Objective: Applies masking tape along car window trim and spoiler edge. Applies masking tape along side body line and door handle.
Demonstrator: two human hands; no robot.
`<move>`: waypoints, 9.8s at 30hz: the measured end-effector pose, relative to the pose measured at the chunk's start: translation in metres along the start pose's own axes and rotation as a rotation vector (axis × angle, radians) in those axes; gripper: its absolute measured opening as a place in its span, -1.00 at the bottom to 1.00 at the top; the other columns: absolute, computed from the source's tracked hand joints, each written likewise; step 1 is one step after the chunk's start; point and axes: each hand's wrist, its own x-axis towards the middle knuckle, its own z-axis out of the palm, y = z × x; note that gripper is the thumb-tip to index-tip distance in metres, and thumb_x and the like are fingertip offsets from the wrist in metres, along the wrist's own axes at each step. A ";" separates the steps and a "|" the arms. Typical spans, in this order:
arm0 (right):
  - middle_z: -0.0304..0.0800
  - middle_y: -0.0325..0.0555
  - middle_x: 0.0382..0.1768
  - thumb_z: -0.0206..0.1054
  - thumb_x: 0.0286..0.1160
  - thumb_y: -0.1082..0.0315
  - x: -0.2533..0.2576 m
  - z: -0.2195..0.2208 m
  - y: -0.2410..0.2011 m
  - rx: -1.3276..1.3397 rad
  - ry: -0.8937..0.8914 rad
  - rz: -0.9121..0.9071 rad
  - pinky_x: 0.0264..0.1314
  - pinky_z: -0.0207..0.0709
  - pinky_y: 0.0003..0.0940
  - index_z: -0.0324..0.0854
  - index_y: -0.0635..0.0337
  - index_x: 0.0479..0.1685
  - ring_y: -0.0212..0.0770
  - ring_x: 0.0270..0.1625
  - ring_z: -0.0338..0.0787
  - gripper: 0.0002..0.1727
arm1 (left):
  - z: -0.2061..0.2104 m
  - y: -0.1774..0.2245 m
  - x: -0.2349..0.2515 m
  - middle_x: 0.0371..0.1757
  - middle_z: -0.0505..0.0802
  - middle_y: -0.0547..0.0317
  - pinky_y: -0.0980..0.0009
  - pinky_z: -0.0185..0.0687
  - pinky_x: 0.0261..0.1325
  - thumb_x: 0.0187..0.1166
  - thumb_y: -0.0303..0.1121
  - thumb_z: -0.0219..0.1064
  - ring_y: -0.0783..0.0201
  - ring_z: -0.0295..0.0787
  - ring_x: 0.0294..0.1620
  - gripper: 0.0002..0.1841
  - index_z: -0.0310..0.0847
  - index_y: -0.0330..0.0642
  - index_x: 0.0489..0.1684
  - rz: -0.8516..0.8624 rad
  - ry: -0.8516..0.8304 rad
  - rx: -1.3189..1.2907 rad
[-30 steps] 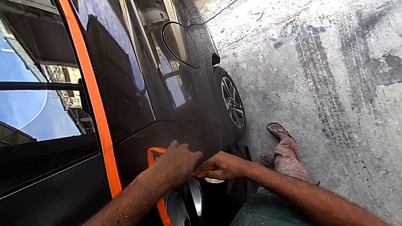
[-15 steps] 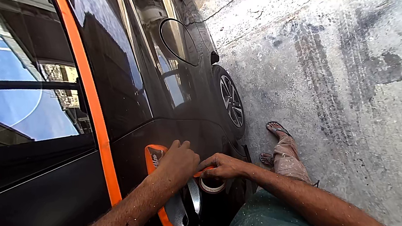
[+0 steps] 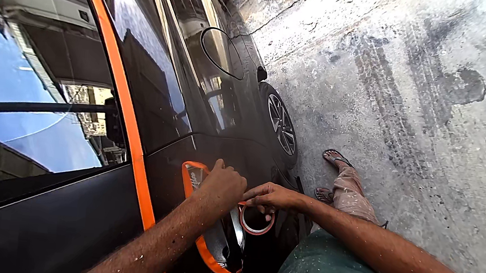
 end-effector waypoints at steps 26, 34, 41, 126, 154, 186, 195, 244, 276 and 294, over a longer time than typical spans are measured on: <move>0.89 0.03 0.06 0.14 0.76 0.17 -0.058 -0.006 0.029 -0.945 0.053 -0.123 0.20 0.63 0.15 0.50 -0.25 0.67 0.04 0.10 0.86 -0.50 | 0.016 0.005 -0.006 0.12 0.86 0.30 0.00 0.28 0.48 0.68 -0.31 0.19 0.15 0.67 0.29 -0.75 0.88 0.13 -0.11 -0.002 0.047 0.046; 0.82 0.03 0.28 0.23 0.73 0.17 -0.052 0.005 0.043 -0.782 0.051 -0.113 0.38 0.57 0.09 0.43 -0.25 0.73 0.00 0.27 0.81 -0.44 | 0.018 0.004 -0.005 0.11 0.86 0.33 0.02 0.33 0.42 0.63 -0.35 0.24 0.18 0.69 0.24 -0.75 0.89 0.20 -0.10 0.039 0.051 0.073; 0.79 0.02 0.33 0.30 0.70 0.17 -0.050 0.012 0.048 -0.654 0.048 -0.112 0.39 0.56 0.08 0.47 -0.21 0.71 -0.04 0.30 0.78 -0.44 | 0.025 0.002 -0.001 0.08 0.86 0.36 0.04 0.38 0.34 0.58 -0.38 0.29 0.19 0.69 0.21 -0.74 0.90 0.26 -0.12 0.078 0.106 0.108; 0.55 -0.24 -0.42 0.25 0.76 0.22 -0.083 0.083 0.077 0.166 -0.077 0.089 -0.65 0.29 -0.57 0.36 -0.15 0.77 -0.48 -0.67 0.33 -0.42 | 0.046 0.043 0.011 0.03 0.85 0.35 0.12 0.44 0.21 0.61 -0.44 0.25 0.20 0.68 0.19 -0.70 0.88 0.26 -0.09 0.303 0.023 0.077; 0.42 -0.32 -0.52 0.23 0.74 0.29 -0.092 0.122 0.050 0.515 0.050 0.235 -0.59 0.53 -0.54 0.36 0.07 0.68 -0.45 -0.66 0.46 -0.47 | 0.061 0.065 -0.002 0.04 0.86 0.26 0.09 0.41 0.33 0.70 -0.39 0.15 0.14 0.68 0.24 -0.73 0.85 0.07 -0.09 0.444 -0.098 -0.005; 0.70 -0.06 -0.39 0.15 0.67 0.19 -0.079 0.146 0.064 -0.458 0.375 -0.047 -0.30 0.65 -0.11 0.66 0.18 -0.07 -0.14 -0.39 0.74 -0.74 | 0.086 0.069 -0.076 0.45 0.79 0.32 -0.31 -0.46 0.85 0.69 -0.50 0.03 -0.04 0.11 0.87 -0.62 0.78 0.00 0.20 0.308 0.047 -0.120; 0.74 -0.09 -0.36 0.16 0.67 0.34 -0.101 0.160 0.044 -0.720 0.506 -0.711 -0.30 0.65 -0.30 0.68 0.19 -0.12 -0.22 -0.33 0.76 -0.81 | 0.097 0.072 -0.086 0.38 0.83 0.16 -0.32 -0.36 0.84 0.67 -0.52 0.05 -0.07 0.22 0.83 -0.69 0.75 -0.21 0.10 0.361 0.161 -0.146; 0.75 -0.13 -0.36 0.11 0.74 0.16 -0.129 -0.053 -0.009 -1.038 0.421 -0.112 -0.13 0.65 -0.10 0.72 0.08 0.02 -0.14 -0.29 0.76 -0.70 | 0.067 -0.060 -0.039 0.55 0.73 0.29 -0.13 -0.06 0.88 0.86 -0.05 -0.07 0.11 0.29 0.81 -0.51 0.72 -0.01 0.42 0.099 0.765 -0.132; 0.69 -0.24 -0.50 0.20 0.74 0.22 -0.143 -0.106 -0.010 -1.063 0.547 -0.037 -0.30 0.67 -0.12 0.73 0.02 -0.04 -0.25 -0.45 0.71 -0.81 | 0.091 0.070 -0.058 0.68 0.58 0.05 -0.20 -0.42 0.90 0.65 -0.05 0.32 -0.01 0.11 0.88 -0.43 0.57 -0.24 0.52 0.187 0.137 -0.291; 0.70 -0.21 -0.50 0.22 0.72 0.24 -0.155 -0.094 0.012 -1.158 0.489 -0.010 -0.28 0.69 -0.06 0.72 0.07 -0.06 -0.21 -0.45 0.74 -0.82 | 0.075 0.055 -0.086 0.73 0.51 0.13 -0.22 -0.37 0.90 0.31 -0.16 0.61 0.01 -0.01 0.91 -0.28 0.56 0.05 0.60 0.148 0.198 -0.303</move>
